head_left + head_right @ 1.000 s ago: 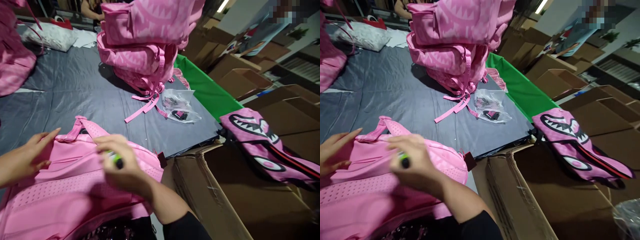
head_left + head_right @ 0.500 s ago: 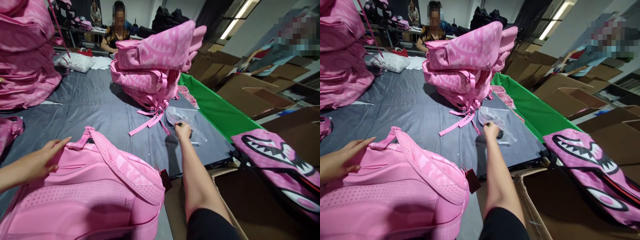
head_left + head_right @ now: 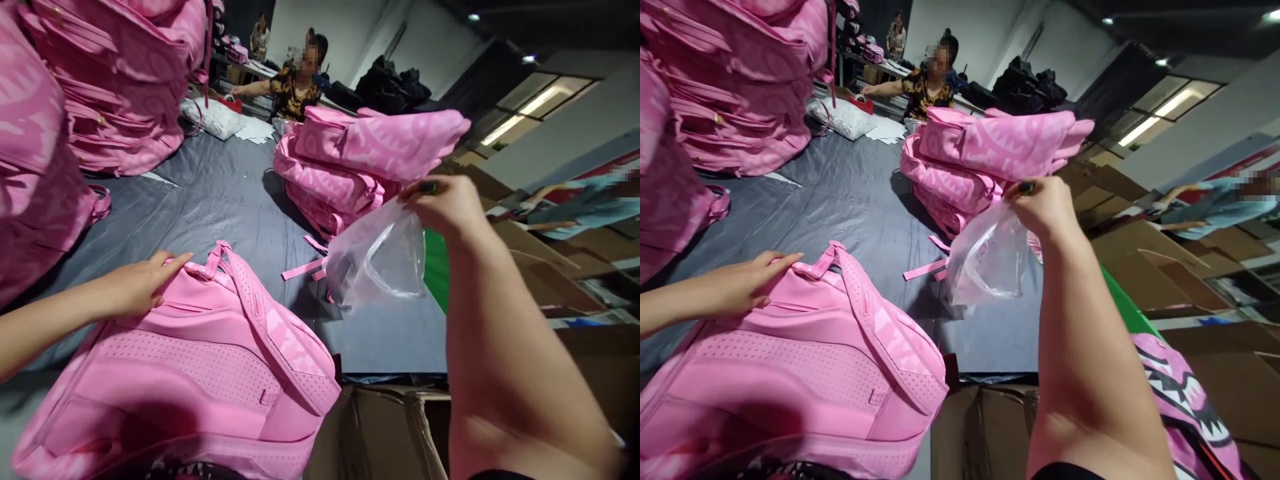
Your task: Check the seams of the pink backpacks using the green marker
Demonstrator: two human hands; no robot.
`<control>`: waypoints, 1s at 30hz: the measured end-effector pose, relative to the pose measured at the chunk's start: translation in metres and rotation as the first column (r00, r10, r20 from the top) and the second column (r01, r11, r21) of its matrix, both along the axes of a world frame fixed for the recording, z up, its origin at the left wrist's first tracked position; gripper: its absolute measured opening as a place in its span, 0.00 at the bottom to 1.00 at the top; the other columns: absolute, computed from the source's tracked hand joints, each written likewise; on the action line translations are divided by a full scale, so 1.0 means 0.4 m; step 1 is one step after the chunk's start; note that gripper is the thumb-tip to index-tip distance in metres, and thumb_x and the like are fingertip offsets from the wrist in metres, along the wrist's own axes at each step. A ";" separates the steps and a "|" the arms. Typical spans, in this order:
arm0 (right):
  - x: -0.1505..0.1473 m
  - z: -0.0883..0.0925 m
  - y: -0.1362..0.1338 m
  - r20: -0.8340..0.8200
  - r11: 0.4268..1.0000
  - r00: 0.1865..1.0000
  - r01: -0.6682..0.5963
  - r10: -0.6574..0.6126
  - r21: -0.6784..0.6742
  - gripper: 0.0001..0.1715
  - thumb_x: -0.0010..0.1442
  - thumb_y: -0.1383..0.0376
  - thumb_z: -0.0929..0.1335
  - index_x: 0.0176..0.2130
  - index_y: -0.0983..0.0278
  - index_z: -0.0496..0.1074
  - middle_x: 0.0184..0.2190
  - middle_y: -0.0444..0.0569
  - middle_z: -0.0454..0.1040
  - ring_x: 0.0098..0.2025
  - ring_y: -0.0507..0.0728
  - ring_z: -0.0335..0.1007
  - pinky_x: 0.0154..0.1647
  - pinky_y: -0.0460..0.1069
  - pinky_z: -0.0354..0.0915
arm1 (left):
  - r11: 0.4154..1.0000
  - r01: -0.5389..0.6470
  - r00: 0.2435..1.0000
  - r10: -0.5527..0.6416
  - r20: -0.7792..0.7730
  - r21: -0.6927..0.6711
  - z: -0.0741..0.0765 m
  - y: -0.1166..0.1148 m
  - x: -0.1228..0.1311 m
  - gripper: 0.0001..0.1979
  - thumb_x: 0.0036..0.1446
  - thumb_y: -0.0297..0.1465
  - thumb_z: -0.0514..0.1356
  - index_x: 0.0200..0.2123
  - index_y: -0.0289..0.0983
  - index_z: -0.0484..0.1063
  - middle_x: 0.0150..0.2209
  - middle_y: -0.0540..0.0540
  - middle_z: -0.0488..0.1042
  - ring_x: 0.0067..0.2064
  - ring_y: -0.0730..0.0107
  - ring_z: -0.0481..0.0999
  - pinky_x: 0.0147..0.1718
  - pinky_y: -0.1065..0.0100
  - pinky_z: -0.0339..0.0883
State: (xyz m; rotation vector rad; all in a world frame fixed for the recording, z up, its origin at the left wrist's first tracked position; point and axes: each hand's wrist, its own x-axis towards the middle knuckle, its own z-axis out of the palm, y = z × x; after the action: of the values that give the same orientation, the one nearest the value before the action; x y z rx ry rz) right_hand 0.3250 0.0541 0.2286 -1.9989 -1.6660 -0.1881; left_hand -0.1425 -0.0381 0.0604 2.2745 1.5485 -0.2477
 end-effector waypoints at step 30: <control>-0.489 -0.625 0.100 0.282 0.692 0.709 -0.390 0.647 -0.608 0.38 0.67 0.71 0.58 0.72 0.61 0.47 0.57 0.63 0.71 0.52 0.63 0.74 0.46 0.51 0.71 | 0.984 -0.169 0.984 0.172 -0.046 0.053 -0.039 -0.093 -0.126 0.43 0.56 0.25 0.54 0.73 0.43 0.40 0.67 0.35 0.54 0.55 0.52 0.74 0.51 0.59 0.70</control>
State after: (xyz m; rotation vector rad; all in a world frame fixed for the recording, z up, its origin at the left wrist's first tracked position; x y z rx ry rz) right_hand 0.1292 0.0940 -0.0212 -1.7593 -2.8208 -0.0150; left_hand -0.1928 -0.0751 0.0449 2.1705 1.7821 -0.2246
